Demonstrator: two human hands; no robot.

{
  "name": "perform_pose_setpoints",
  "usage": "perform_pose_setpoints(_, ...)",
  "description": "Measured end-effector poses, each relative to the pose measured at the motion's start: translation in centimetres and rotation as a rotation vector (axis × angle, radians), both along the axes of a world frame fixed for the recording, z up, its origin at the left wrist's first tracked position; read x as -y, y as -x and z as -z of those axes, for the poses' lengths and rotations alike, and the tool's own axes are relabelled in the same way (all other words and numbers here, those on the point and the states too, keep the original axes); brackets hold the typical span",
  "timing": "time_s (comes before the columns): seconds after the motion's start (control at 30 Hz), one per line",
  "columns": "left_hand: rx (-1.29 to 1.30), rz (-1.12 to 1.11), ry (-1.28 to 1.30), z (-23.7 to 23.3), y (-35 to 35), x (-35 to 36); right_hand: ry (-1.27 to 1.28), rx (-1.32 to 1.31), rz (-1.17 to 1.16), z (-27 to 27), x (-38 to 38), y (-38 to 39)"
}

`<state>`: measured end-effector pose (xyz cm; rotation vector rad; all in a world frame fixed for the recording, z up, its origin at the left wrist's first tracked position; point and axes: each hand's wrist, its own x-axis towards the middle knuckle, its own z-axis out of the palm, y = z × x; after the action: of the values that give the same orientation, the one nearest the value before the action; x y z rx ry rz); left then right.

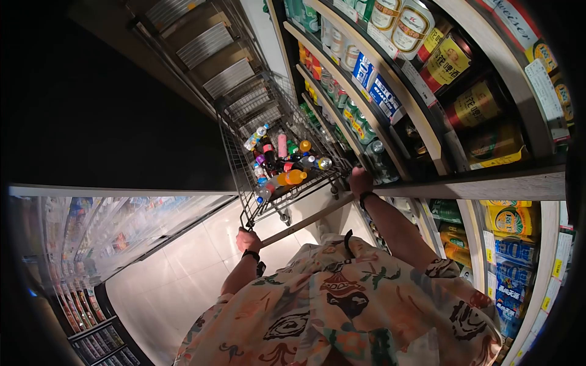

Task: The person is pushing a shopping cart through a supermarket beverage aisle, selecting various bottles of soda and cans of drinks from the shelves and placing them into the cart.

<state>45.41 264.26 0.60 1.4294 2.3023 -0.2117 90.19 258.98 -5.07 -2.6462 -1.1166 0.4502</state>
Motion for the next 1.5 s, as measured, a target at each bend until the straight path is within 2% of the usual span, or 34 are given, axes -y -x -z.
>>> perform_pose_setpoints(0.03,-0.001,0.01,-0.007,0.2,0.0,0.0,0.01,-0.041,0.041,1.5,0.0,-0.4)
perform_pose_setpoints(0.17,0.003,0.007,0.007,0.1,-0.2,0.3,-0.083,-0.057,0.164,-0.1,-0.4,0.2)
perform_pose_setpoints(0.27,0.018,-0.013,0.004,0.2,-0.2,-0.2,-0.097,0.003,0.081,0.3,-0.4,-0.1)
perform_pose_setpoints(0.33,0.007,-0.01,0.017,0.6,0.1,-0.1,-0.039,-0.113,0.087,-2.1,-0.3,0.1)
perform_pose_setpoints(0.43,0.015,0.002,0.005,0.4,0.0,0.1,-0.049,-0.109,0.089,1.1,0.0,-0.4)
perform_pose_setpoints(0.47,0.013,0.006,0.005,0.5,0.1,0.1,-0.05,-0.11,0.093,0.6,0.1,-0.3)
perform_pose_setpoints(0.53,0.046,0.025,-0.015,0.6,0.3,0.1,0.038,0.035,-0.091,-0.5,0.4,-0.2)
perform_pose_setpoints(0.63,0.057,0.067,-0.031,0.6,0.5,0.5,-0.015,0.023,-0.011,-2.2,0.8,0.7)
perform_pose_setpoints(0.73,0.04,0.082,-0.037,1.0,0.9,0.9,0.012,-0.03,-0.005,1.6,1.0,0.0)
perform_pose_setpoints(0.83,0.037,0.076,-0.045,0.7,1.0,1.2,0.003,0.007,-0.037,-1.1,1.2,0.7)
perform_pose_setpoints(0.93,0.038,0.04,-0.043,0.5,0.6,1.9,0.086,0.011,-0.098,-1.9,1.9,0.4)
perform_pose_setpoints(1.03,0.016,0.052,-0.064,1.1,1.2,2.7,0.056,0.101,-0.119,-0.7,3.1,0.9)
perform_pose_setpoints(1.13,-0.001,0.058,-0.037,1.8,2.6,3.2,0.09,0.097,-0.167,-1.7,4.1,1.9)
perform_pose_setpoints(1.23,-0.009,0.06,-0.048,2.1,3.7,3.6,0.181,-0.003,-0.143,-3.3,4.4,2.8)
perform_pose_setpoints(1.33,0.003,0.078,-0.044,1.3,4.4,4.9,0.252,0.007,-0.12,-3.9,6.2,4.0)
perform_pose_setpoints(1.5,0.034,0.109,-0.063,1.1,5.6,7.5,0.232,0.044,-0.129,-3.2,10.0,5.3)
